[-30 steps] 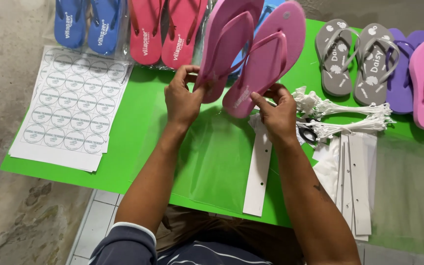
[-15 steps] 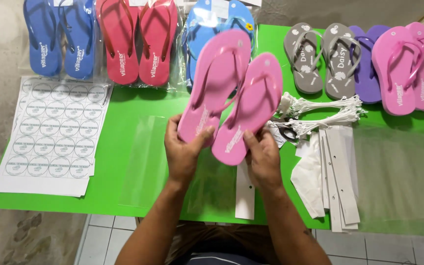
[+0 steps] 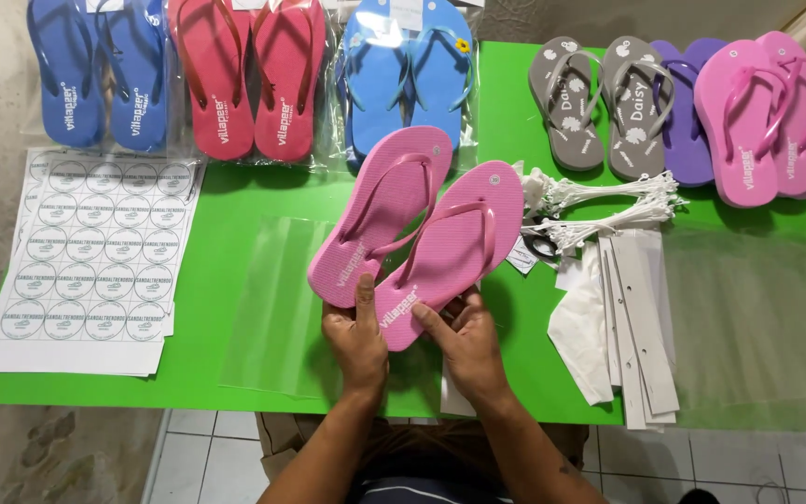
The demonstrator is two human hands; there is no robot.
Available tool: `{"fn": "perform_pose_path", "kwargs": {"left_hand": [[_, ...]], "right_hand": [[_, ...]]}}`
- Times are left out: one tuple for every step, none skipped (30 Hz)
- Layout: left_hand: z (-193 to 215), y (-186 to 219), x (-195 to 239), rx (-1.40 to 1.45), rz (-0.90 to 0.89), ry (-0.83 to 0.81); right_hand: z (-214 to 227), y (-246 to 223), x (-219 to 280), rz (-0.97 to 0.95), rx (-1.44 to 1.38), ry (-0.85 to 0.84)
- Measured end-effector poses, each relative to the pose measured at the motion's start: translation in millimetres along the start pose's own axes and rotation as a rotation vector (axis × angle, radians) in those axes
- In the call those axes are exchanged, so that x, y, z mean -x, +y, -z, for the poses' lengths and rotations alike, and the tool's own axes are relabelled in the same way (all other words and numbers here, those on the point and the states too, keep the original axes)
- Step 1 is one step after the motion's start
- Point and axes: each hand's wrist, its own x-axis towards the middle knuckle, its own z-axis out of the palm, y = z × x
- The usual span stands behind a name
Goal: The person wipes the surface of several flip-flops using a white cloth, then places a pair of pink flip-flops into a clear plastic bag along with a white cardboard component and seals the bag.
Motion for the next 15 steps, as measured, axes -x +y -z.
{"fn": "perform_pose_path", "kwargs": {"left_hand": [[-0.8, 5.7, 0.4, 0.001, 0.000, 0.000], [-1.4, 11.5, 1.0, 0.007, -0.004, -0.006], [-2.0, 17.2, 1.6, 0.014, -0.008, -0.012], [-1.7, 28.3, 0.1, 0.014, -0.008, -0.013], [-1.4, 39.4, -1.3, 0.004, -0.012, -0.064], [-1.2, 50.8, -3.1, -0.006, -0.016, -0.114], [3.0, 52.6, -1.8, -0.006, -0.015, -0.115], [7.2, 54.5, -0.6, -0.009, 0.019, -0.158], [11.5, 56.2, 0.7, -0.011, 0.052, -0.200], [13.2, 60.1, 1.6, -0.012, 0.054, -0.201], [14.9, 63.8, 2.4, -0.037, 0.062, -0.230], [16.1, 67.6, 3.4, -0.060, 0.070, -0.258], [19.4, 61.3, 3.8, -0.060, 0.073, -0.259], [22.7, 54.7, 4.2, -0.050, 0.077, -0.263], [26.0, 47.9, 4.5, -0.041, 0.081, -0.267]], "right_hand": [[2.1, 2.1, 0.6, 0.001, 0.000, 0.000], [4.1, 4.3, 1.6, 0.013, -0.026, 0.025], [6.3, 6.5, 2.5, 0.025, -0.052, 0.050], [14.7, 1.1, -4.0, 0.025, -0.052, 0.051], [23.2, -4.4, -10.5, 0.115, -0.049, 0.146], [31.3, -10.1, -17.2, 0.204, -0.045, 0.242], [39.2, -24.3, -19.3, 0.204, -0.045, 0.243], [46.9, -38.3, -21.6, 0.270, 0.018, 0.232], [54.7, -52.2, -23.9, 0.336, 0.081, 0.221], [58.6, -61.1, -24.6, 0.335, 0.081, 0.224], [62.5, -69.9, -25.4, 0.308, 0.074, 0.152], [66.7, -79.3, -26.2, 0.280, 0.069, 0.081], [74.1, -73.5, -29.7, 0.279, 0.070, 0.084], [81.5, -67.4, -33.6, 0.236, 0.031, 0.044], [89.1, -61.2, -37.7, 0.192, -0.009, 0.004]]}}
